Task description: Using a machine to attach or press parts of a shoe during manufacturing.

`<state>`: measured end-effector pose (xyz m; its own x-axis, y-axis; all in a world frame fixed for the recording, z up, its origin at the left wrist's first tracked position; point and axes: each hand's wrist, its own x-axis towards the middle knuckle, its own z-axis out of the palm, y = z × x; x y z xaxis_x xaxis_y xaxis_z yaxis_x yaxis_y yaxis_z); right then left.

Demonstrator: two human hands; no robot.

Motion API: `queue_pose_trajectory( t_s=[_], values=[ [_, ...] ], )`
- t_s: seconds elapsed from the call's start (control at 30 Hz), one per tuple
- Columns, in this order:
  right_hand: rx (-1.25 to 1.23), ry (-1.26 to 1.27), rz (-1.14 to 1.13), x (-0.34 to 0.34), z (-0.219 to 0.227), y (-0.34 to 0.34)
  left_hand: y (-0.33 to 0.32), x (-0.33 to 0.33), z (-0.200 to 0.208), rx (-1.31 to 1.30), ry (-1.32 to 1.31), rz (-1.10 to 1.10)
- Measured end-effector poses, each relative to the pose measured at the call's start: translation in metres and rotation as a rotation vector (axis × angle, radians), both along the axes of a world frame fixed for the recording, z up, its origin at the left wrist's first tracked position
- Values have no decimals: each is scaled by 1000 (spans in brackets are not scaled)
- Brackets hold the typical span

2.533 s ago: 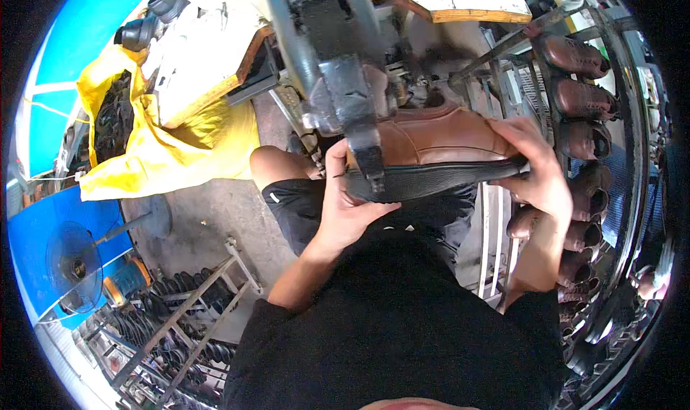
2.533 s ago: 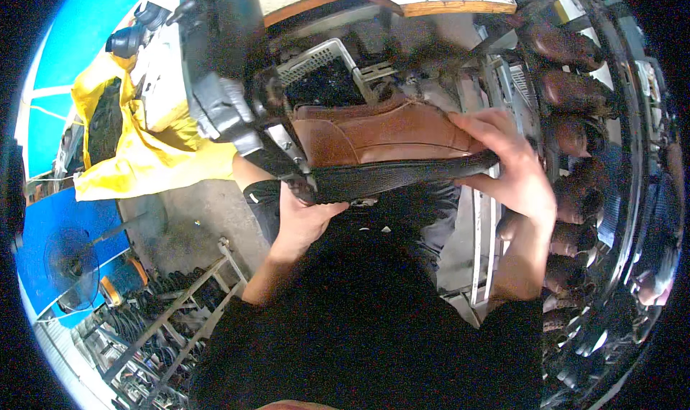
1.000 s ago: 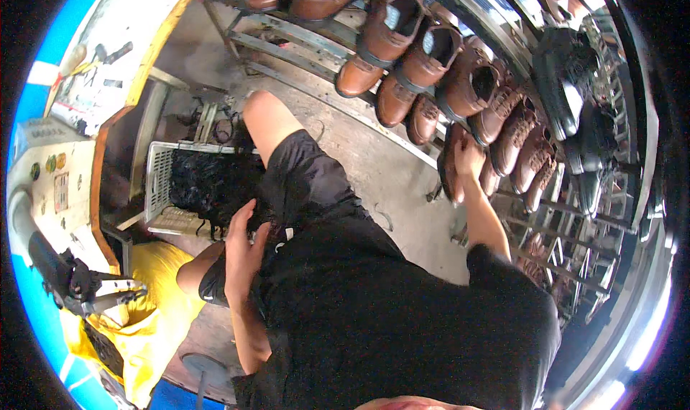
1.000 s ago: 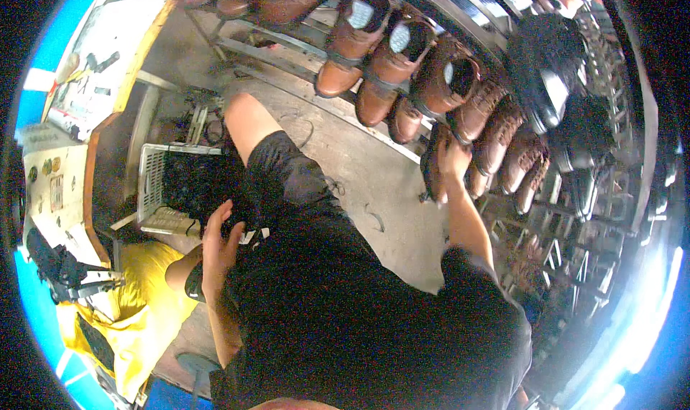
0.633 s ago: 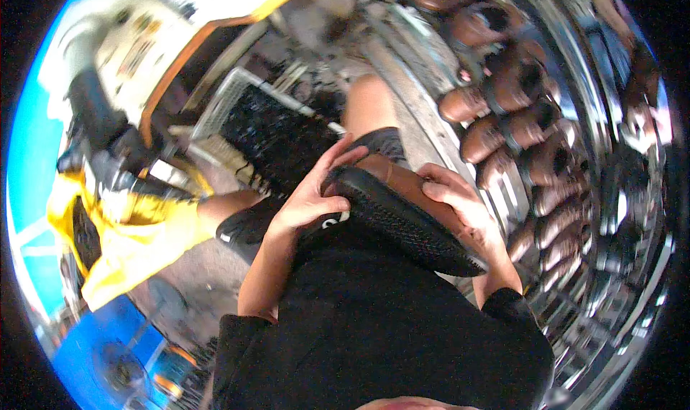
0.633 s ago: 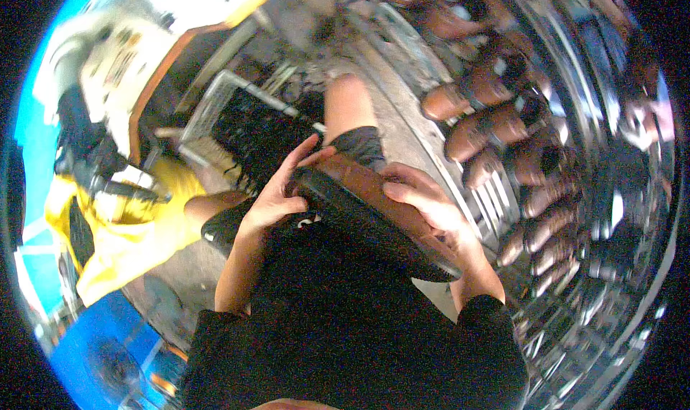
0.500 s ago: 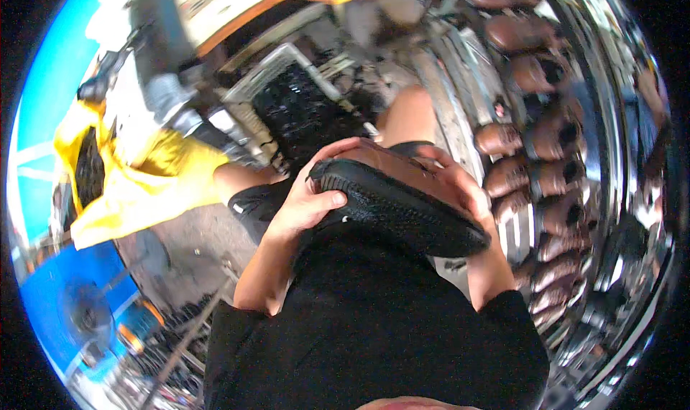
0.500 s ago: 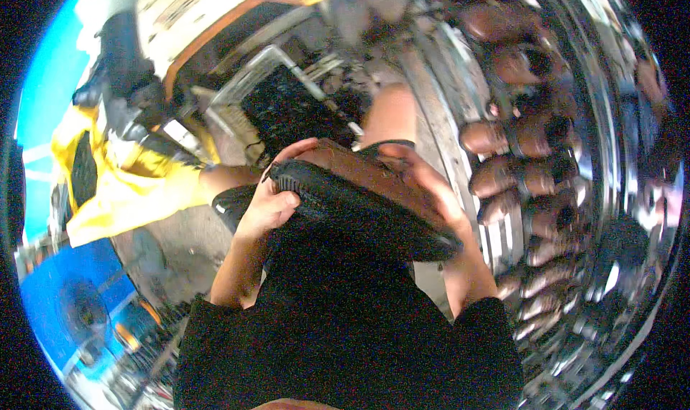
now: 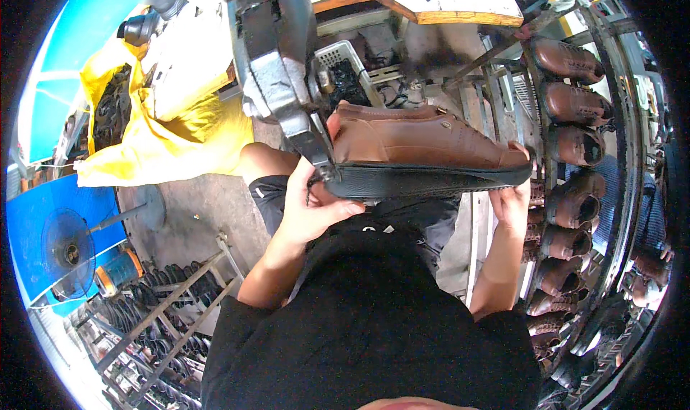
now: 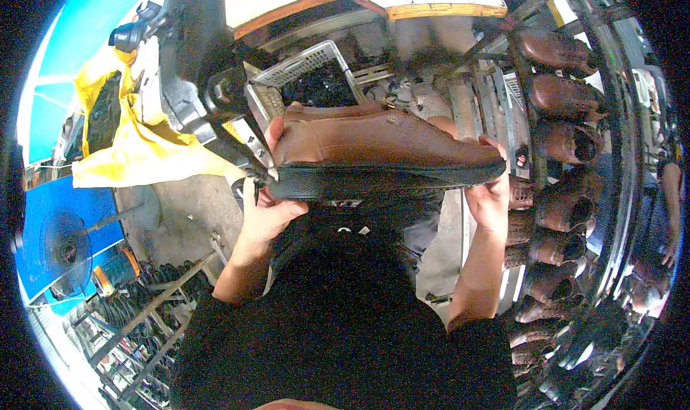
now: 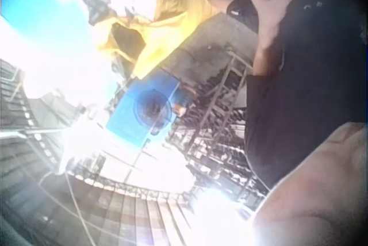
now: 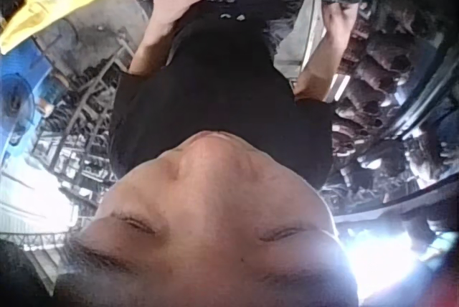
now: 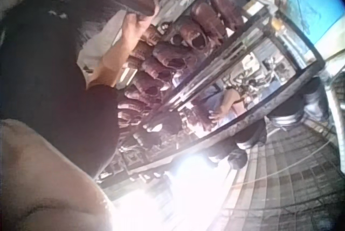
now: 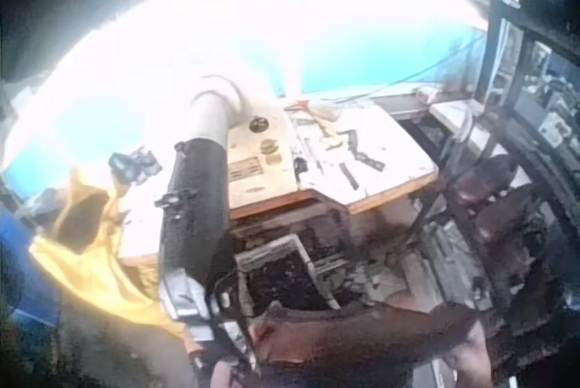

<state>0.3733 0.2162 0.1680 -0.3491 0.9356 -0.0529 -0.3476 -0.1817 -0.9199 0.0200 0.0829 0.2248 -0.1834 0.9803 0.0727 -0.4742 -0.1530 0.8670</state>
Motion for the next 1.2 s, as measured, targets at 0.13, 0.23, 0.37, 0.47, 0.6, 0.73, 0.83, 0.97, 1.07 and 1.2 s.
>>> queue_pose_trajectory(
  t_s=[0.13, 0.23, 0.37, 0.47, 0.6, 0.73, 0.83, 0.97, 1.07, 1.2],
  values=[
    [105, -122, 29, -7, 23, 22, -1, 1, -5, -21, -121, 103],
    [256, -159, 101, -30, 41, 34, -18, -22, -29, -79, -63, 186],
    [215, -146, 265, -75, 64, 39, -39, -50, -39, -161, -169, 233],
    [468, -391, 293, -88, 45, 45, -43, -63, -36, -114, -58, 345],
    [413, -148, 375, -138, 52, 29, -54, -82, -37, -113, -77, 349],
    [617, -276, 372, -157, 60, 20, -64, -103, -44, -147, -34, 323],
    [496, -248, 396, -172, 71, 7, -61, -105, -37, -108, 203, 417],
    [754, -404, 398, -187, 91, 1, -47, -96, -8, 65, 801, 549],
    [732, -467, 393, -193, 94, -7, -29, -78, 36, 75, 1200, 295],
    [670, -594, 401, -201, 106, -19, 0, -48, 47, 92, 1274, 216]
  ],
)
